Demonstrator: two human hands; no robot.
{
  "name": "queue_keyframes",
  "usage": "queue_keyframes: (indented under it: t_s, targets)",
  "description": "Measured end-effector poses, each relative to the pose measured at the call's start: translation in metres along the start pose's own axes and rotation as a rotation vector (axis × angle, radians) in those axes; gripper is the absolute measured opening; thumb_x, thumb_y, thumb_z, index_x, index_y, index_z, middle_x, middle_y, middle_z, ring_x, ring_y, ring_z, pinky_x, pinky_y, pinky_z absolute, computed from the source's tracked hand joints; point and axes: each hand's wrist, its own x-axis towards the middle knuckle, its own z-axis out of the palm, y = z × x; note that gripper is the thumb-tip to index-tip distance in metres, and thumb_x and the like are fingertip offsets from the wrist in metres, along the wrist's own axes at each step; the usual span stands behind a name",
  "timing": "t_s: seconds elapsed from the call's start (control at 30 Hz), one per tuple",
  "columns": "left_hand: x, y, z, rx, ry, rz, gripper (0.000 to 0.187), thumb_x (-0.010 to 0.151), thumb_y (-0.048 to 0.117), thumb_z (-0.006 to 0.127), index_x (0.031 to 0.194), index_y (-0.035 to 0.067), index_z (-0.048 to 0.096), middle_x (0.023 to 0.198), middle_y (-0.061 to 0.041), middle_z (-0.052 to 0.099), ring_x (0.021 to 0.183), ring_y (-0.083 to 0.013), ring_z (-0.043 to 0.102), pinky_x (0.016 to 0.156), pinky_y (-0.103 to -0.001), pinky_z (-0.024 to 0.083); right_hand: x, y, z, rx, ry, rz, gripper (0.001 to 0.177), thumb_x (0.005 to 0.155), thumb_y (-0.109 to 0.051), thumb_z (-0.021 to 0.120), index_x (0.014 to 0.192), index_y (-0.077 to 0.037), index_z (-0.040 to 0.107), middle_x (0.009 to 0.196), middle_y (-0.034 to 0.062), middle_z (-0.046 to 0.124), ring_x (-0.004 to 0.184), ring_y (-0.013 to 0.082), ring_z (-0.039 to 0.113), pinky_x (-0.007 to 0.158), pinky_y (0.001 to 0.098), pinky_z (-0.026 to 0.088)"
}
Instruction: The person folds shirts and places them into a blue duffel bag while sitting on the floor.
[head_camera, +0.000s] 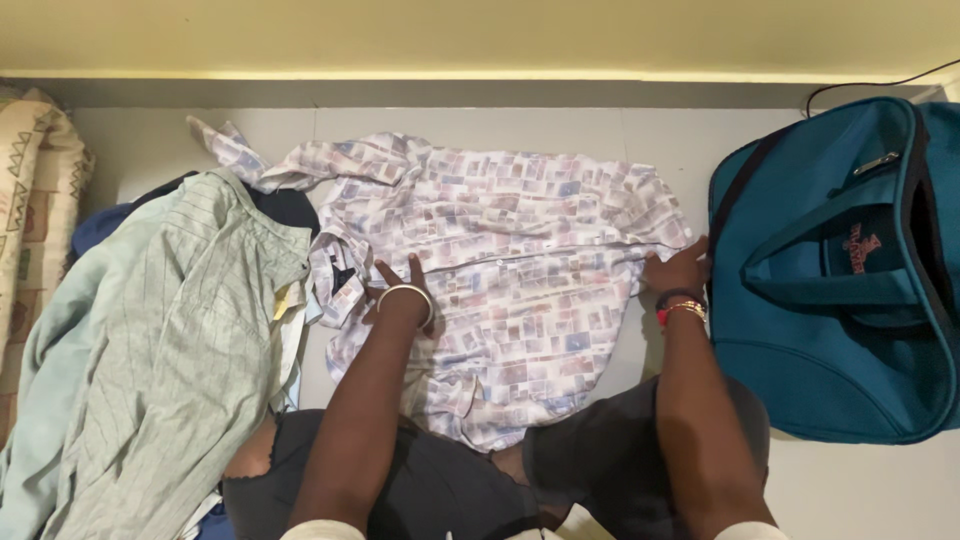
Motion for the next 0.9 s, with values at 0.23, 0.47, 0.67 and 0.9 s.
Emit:
queue_keyframes:
  t_s: [0.23, 0.47, 0.67, 0.9]
  targets:
    - [0.011, 0.008, 0.013, 0.036, 0.110, 0.010, 0.155, 0.071, 0.036, 0.097, 0.160, 0.034, -0.029, 0.160, -0.032, -0.038, 0.149, -0.0658, -0.009, 0.110, -0.080, 0.022, -0.053, -0.031, -0.016, -0.203, -0.293, -0.158, 0.081, 0.083, -0.050, 0.079, 0.139, 0.001, 0.051, 0.134, 0.0306, 0.062, 0.122, 0.0441, 0.062, 0.104, 0.0477, 0.050]
    - [0.065, -0.034, -0.004, -0.004, 0.433, 0.150, 0.141, 0.065, 0.042, 0.096, 0.163, 0.014, -0.001, 0.164, -0.035, -0.013, 0.148, -0.0624, 0.014, 0.115, -0.062, 0.035, 0.012, 0.043, -0.006, -0.266, -0.341, -0.075, 0.050, 0.081, -0.039, 0.077, 0.102, 0.006, 0.078, 0.103, 0.0285, 0.076, 0.098, 0.0422, 0.074, 0.087, 0.0460, 0.057]
    - [0.088, -0.021, 0.017, 0.149, 0.994, 0.150, 0.052, 0.098, 0.020, 0.061, 0.146, 0.004, 0.049, 0.157, -0.029, 0.034, 0.131, -0.0463, 0.050, 0.096, -0.066, 0.050, 0.004, 0.044, 0.019, -0.228, -0.364, -0.554, 0.048, 0.077, -0.042, 0.084, 0.091, 0.004, 0.079, 0.087, 0.0232, 0.070, 0.081, 0.0374, 0.068, 0.075, 0.0434, 0.054]
    - [0.011, 0.042, 0.023, 0.181, 0.613, 0.474, 0.054, 0.087, 0.023, 0.073, 0.135, 0.005, 0.056, 0.145, -0.023, 0.049, 0.130, -0.0393, 0.055, 0.101, -0.054, 0.051, -0.012, 0.003, 0.025, 1.008, -0.606, -0.033, 0.020, 0.098, -0.021, 0.069, 0.085, -0.008, 0.061, 0.091, 0.0072, 0.062, 0.084, 0.0195, 0.062, 0.079, 0.0333, 0.051]
